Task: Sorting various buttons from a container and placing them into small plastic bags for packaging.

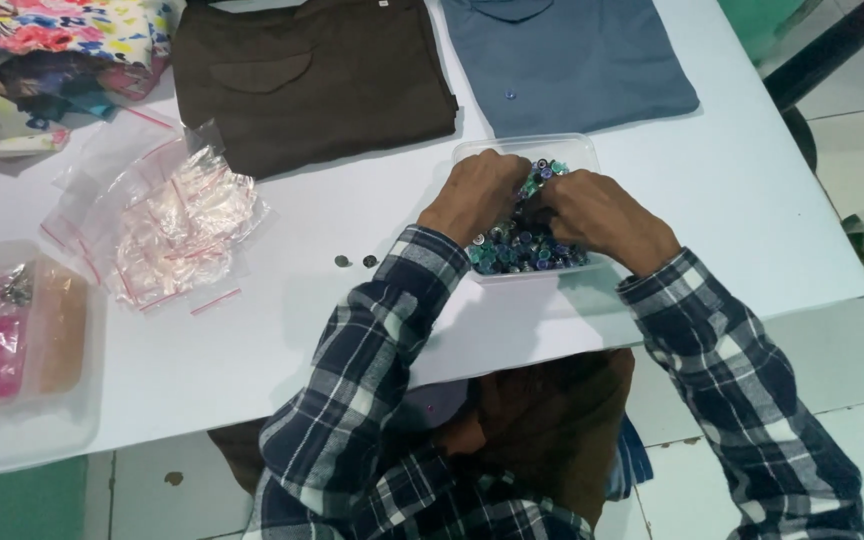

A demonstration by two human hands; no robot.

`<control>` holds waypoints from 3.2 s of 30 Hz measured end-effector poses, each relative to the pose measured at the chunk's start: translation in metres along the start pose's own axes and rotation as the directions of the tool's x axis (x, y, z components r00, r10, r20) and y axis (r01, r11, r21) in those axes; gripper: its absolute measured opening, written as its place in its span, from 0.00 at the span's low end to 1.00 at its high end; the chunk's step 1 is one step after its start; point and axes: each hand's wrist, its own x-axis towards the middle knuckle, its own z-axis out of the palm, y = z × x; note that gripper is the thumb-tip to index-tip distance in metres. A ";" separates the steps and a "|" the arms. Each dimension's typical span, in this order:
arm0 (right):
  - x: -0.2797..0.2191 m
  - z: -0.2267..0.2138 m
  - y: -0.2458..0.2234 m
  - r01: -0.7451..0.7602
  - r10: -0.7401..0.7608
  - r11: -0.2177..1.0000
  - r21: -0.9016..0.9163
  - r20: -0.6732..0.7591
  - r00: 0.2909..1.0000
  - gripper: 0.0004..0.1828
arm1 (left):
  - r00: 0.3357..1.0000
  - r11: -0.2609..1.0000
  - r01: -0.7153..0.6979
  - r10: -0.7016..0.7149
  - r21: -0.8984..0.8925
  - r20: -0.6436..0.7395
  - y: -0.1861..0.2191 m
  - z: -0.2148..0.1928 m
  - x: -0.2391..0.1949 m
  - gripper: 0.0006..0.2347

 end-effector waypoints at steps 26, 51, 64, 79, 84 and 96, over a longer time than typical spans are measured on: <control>-0.021 -0.022 -0.033 0.310 0.075 0.753 0.580 -0.544 0.836 0.08 | 0.994 0.721 -0.071 -0.004 -0.689 -0.106 0.003 -0.092 -0.044 0.09; 0.009 0.082 -0.166 0.370 -0.157 0.879 0.302 -0.550 0.821 0.12 | 0.913 0.969 0.209 -0.242 -0.134 -0.330 -0.062 -0.052 -0.214 0.07; 0.002 0.000 -0.027 -0.004 0.013 0.996 0.085 -0.105 0.994 0.14 | 0.948 0.989 -0.145 0.134 -0.016 -0.288 0.004 -0.049 -0.077 0.04; 0.000 -0.018 0.001 -0.007 0.037 0.970 0.245 -0.120 0.992 0.13 | 1.000 0.993 -0.030 0.031 0.112 -0.004 0.007 -0.003 -0.007 0.05; -0.006 -0.018 0.007 -0.056 0.086 0.961 0.270 -0.100 0.991 0.14 | 0.993 0.960 -0.114 0.111 0.255 0.028 -0.003 0.037 0.005 0.02; 0.008 0.016 0.004 0.072 -0.065 0.990 -0.123 0.062 0.996 0.12 | 0.998 0.997 0.054 -0.055 -0.058 -0.009 -0.008 -0.033 0.004 0.06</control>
